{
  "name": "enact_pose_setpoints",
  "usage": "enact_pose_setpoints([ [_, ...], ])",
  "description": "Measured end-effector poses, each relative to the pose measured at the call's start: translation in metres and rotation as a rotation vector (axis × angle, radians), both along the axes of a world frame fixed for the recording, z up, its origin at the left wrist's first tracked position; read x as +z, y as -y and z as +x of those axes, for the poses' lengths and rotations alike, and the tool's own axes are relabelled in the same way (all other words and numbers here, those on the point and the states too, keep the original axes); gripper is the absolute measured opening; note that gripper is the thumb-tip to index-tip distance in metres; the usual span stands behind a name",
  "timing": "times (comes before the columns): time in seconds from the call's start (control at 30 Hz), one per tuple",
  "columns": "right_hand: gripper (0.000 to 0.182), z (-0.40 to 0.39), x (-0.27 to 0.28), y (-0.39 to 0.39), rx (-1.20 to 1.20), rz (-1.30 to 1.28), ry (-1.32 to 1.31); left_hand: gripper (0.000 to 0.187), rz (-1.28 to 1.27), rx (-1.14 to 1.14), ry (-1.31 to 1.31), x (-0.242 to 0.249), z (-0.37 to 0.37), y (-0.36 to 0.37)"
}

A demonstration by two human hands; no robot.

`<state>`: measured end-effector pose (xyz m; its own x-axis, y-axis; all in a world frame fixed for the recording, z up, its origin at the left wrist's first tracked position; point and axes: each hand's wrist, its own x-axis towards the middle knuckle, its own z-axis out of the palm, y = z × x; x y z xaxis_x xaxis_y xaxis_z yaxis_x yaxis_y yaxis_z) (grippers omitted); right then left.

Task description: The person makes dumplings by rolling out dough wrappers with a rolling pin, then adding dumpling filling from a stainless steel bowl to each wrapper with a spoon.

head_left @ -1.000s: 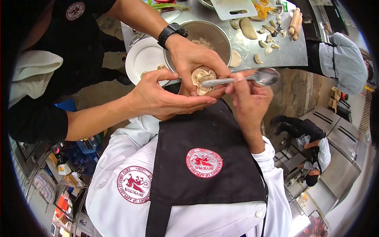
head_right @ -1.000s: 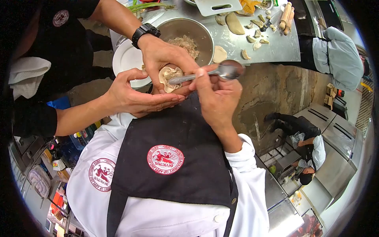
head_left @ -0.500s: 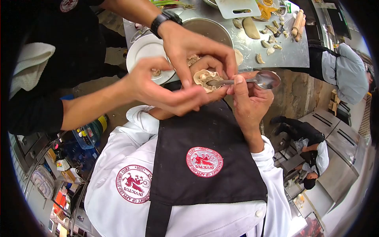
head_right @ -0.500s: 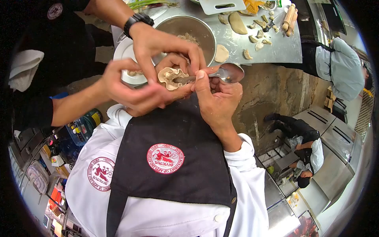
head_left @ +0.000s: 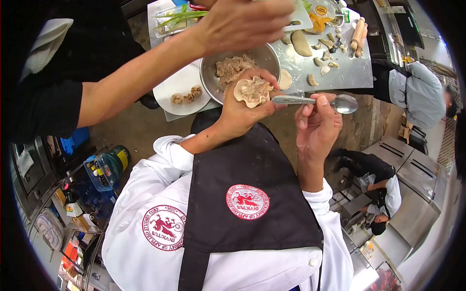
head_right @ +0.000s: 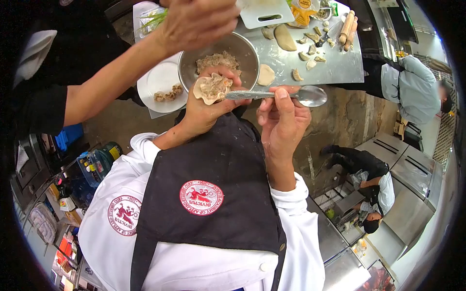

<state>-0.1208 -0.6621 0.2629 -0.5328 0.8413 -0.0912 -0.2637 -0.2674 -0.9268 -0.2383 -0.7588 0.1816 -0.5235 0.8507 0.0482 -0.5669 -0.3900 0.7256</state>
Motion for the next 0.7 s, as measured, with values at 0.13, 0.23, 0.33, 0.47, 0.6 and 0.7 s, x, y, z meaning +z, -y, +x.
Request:
enact_pose_setpoints([
  [0.13, 0.023, 0.0, -0.014, 0.005, 0.088, -0.271, -0.142, 0.039, 0.152, 0.068, 0.082, 0.003, 0.004, -0.002],
  [0.23, 0.023, 0.004, -0.023, 0.009, 0.111, -0.416, -0.198, 0.037, 0.191, 0.061, 0.056, 0.002, 0.005, 0.003],
  [0.33, 0.023, 0.002, -0.021, 0.015, 0.088, -0.527, -0.22, 0.035, 0.2, 0.07, -0.038, -0.009, 0.005, 0.001],
  [0.47, 0.022, 0.004, -0.015, 0.008, 0.121, -0.526, -0.221, 0.053, 0.147, 0.073, -0.453, -0.009, -0.001, 0.002],
  [0.6, 0.023, -0.001, -0.003, 0.012, 0.101, -0.493, -0.188, 0.071, 0.087, 0.079, -0.515, -0.006, -0.002, 0.001],
  [0.7, 0.024, 0.001, -0.006, 0.009, 0.067, -0.495, -0.139, 0.065, 0.103, 0.176, -0.441, -0.004, 0.001, -0.005],
])
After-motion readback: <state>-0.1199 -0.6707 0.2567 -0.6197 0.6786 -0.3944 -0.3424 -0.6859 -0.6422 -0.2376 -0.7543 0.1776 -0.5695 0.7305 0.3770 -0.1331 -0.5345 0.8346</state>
